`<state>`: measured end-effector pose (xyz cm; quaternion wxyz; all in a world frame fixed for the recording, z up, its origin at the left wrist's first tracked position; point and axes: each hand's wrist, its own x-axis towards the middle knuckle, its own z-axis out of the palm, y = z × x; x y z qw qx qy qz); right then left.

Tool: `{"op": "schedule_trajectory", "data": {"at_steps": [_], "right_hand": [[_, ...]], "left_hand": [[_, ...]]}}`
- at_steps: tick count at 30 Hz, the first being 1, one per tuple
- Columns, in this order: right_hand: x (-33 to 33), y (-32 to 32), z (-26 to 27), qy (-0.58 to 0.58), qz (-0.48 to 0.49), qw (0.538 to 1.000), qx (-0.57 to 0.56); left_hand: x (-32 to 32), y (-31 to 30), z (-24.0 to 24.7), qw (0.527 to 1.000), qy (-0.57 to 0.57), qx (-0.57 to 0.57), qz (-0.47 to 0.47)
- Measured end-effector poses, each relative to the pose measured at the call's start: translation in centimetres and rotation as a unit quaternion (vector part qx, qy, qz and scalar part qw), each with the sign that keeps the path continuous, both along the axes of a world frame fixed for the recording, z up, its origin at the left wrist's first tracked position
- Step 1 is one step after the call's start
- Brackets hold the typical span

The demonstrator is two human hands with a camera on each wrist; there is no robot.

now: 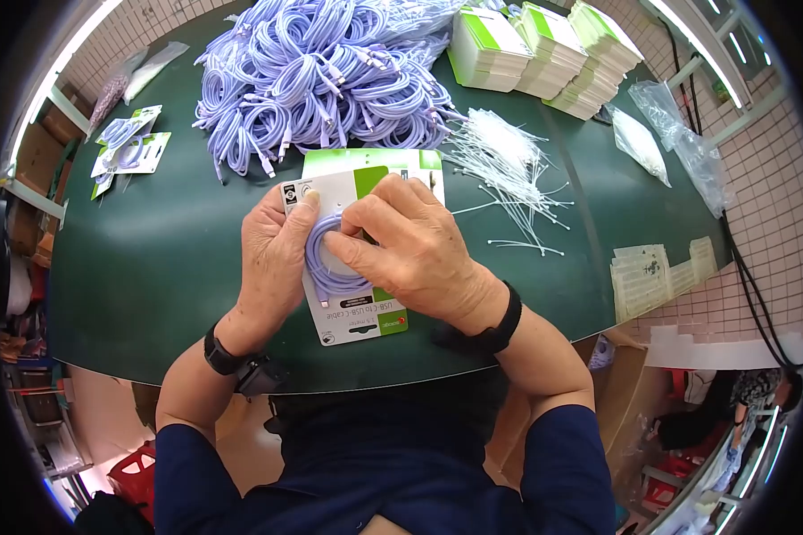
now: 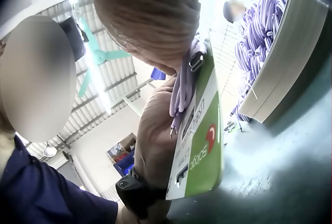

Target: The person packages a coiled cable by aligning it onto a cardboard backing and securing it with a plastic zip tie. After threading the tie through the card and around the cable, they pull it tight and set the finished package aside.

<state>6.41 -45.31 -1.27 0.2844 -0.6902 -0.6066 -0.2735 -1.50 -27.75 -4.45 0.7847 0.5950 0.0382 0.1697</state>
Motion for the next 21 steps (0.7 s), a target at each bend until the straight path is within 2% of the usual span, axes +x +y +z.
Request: {"op": "schedule_trajectory", "data": {"at_steps": [7,10,12,19,21], "right_hand": [[0.7,0.1,-0.8,0.022,0.013,0.996,0.091],[1.0,0.0,-0.8,0.023,0.008,0.991,0.129],[1.1,-0.1,-0.8,0.028,0.001,0.987,0.156],[1.0,-0.3,-1.3,0.025,0.028,0.992,0.12],[0.9,-0.4,-1.1,0.027,0.036,0.992,0.118]], "left_hand": [[-0.5,0.2,0.2,0.997,-0.046,-0.026,-0.047],[-1.0,-0.2,1.1,0.993,-0.086,0.052,-0.063],[-1.0,-0.2,0.9,0.994,-0.074,0.041,-0.067],[-1.0,-0.2,0.2,0.998,-0.034,-0.012,-0.056],[-0.8,0.0,0.1,0.996,-0.027,-0.059,-0.069]]}}
